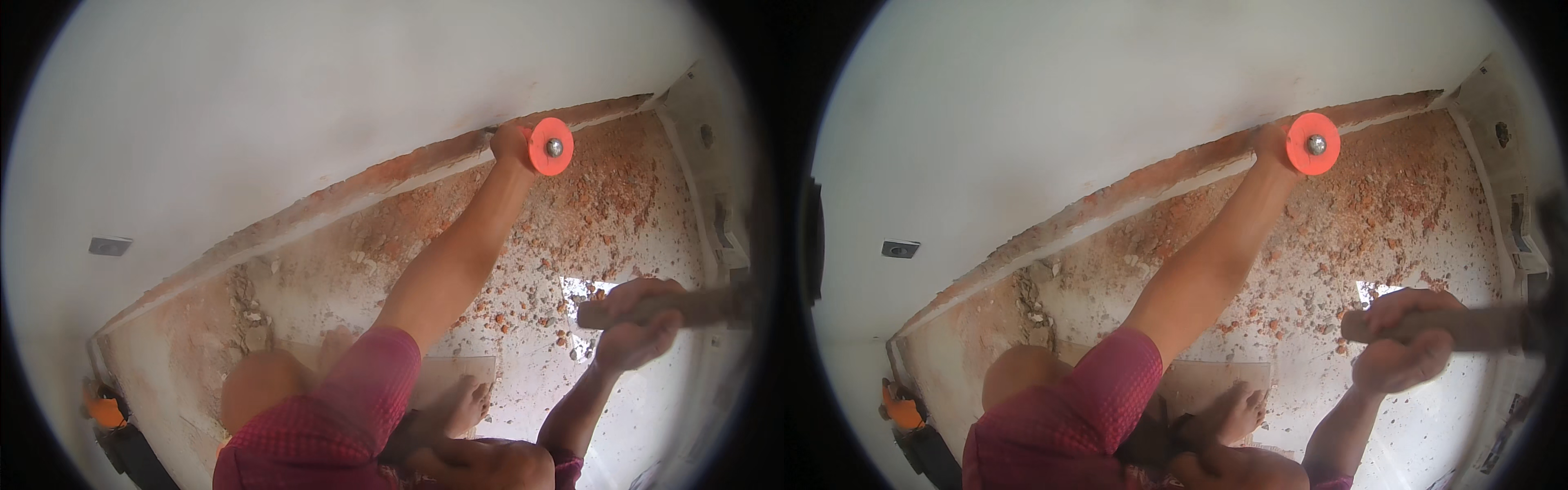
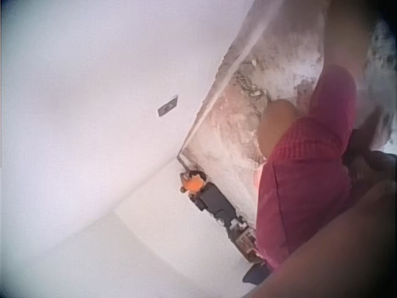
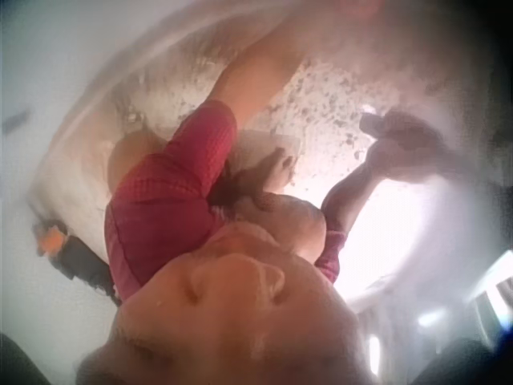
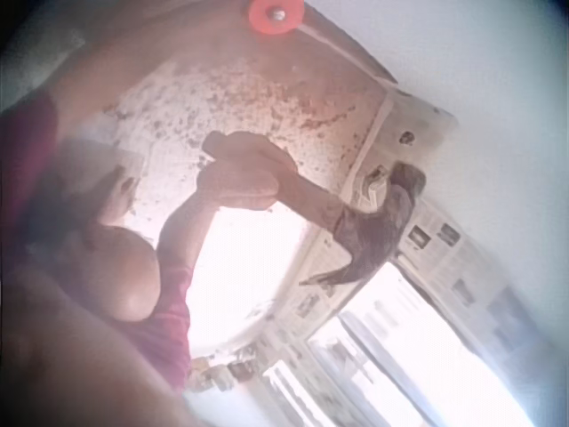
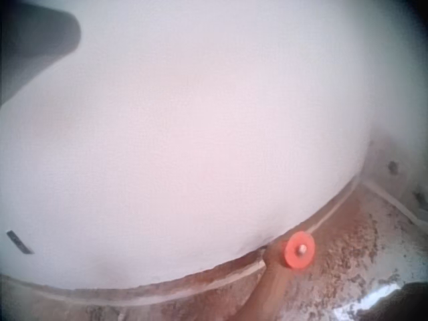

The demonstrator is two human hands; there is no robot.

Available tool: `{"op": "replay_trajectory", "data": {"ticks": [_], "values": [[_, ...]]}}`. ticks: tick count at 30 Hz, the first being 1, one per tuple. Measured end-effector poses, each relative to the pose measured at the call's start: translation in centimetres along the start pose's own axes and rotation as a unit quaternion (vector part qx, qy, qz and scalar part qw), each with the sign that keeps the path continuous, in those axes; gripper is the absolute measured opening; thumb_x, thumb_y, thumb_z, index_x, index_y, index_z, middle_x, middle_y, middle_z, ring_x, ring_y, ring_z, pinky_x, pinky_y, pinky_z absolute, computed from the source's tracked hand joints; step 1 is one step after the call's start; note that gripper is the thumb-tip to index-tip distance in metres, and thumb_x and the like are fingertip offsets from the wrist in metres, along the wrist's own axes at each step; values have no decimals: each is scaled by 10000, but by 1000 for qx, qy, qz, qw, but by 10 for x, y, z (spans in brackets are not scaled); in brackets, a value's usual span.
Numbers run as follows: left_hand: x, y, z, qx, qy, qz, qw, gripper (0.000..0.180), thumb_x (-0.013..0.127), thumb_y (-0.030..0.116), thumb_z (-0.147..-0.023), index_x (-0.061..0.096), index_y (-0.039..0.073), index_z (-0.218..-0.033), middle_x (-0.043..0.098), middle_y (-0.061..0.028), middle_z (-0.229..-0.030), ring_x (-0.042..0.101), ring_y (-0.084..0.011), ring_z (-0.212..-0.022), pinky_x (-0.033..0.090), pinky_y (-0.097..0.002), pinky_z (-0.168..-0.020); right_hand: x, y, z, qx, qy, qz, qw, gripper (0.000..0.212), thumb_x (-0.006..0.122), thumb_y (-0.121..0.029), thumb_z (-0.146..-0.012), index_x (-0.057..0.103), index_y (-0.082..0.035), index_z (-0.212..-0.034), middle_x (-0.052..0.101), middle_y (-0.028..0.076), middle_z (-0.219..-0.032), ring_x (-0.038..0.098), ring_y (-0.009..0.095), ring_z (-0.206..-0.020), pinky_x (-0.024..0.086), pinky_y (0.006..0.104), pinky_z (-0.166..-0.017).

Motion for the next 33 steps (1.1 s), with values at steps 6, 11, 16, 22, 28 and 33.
{"op": "replay_trajectory", "data": {"ticks": [6, 11, 16, 22, 28, 33], "values": [[-10, 9, -17, -40, -30, 12, 999, 91, 391, 56, -934, 457, -5, -923, 518, -117, -891, 588, -248, -725, 569, -436, -619, 34, 83, 21, 296, -230, 214, 902, 354, 531, -307, -1052, 499, -73, -787, 471, -15, -576, 465, 57, -499, 360, 257, -443], [-46, -31, 16, -67, 0, -140, 988, 247, 334, 185, -1019, 506, 15, -1065, 600, -191, -1065, 653, -301, -851, 580, -475, -670, -35, 58, 80, 329, -120, 150, 925, 364, 520, -355, -1064, 504, -81, -825, 456, -32, -568, 441, 47, -457, 361, 238, -417], [-92, -61, 93, -79, -16, -264, 961, 255, 384, 290, -1056, 482, 66, -985, 567, -102, -731, 588, -248, -535, 518, -428, -473, -70, 89, 146, 305, -36, 242, 920, 318, 530, -304, -1061, 541, -28, -904, 484, -14, -594, 447, 77, -456, 367, 290, -427], [-122, 5, 122, 133, 12, -332, 934, 349, 385, 405, -1072, 468, 77, -986, 579, -99, -722, 583, -217, -499, 491, -373, -425, -57, 101, 185, 213, -268, 438, 832, 287, 693, -242, -929, 544, -5, -864, 620, 223, -624, 618, 435, -569, 479, 470, -507], [-121, 49, 150, 174, -10, -396, 902, 313, 370, 357, -1095, 457, 66, -1022, 606, -108, -787, 607, -225, -535, 534, -375, -493, -53, 106, 166, 174, -368, 408, 817, 299, 745, -256, -878, 632, 1, -979, 699, 211, -883, 661, 406, -734, 515, 493, -684], [-143, 26, 188, 187, -22, -374, 908, 297, 371, 312, -1104, 441, 24, -1110, 599, -117, -972, 660, -189, -758, 570, -336, -660, 18, 73, 83, 74, -356, 228, 903, 405, 686, -202, -929, 588, 19, -1254, 657, 240, -1137, 623, 403, -1086, 494, 468, -926]]}}
Point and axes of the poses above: each hand's wrist, its own z-axis away from the middle knuckle, its own x-axis out of the palm, y = z × x, the point moved 4 cm from there along -z, towards the middle knuckle
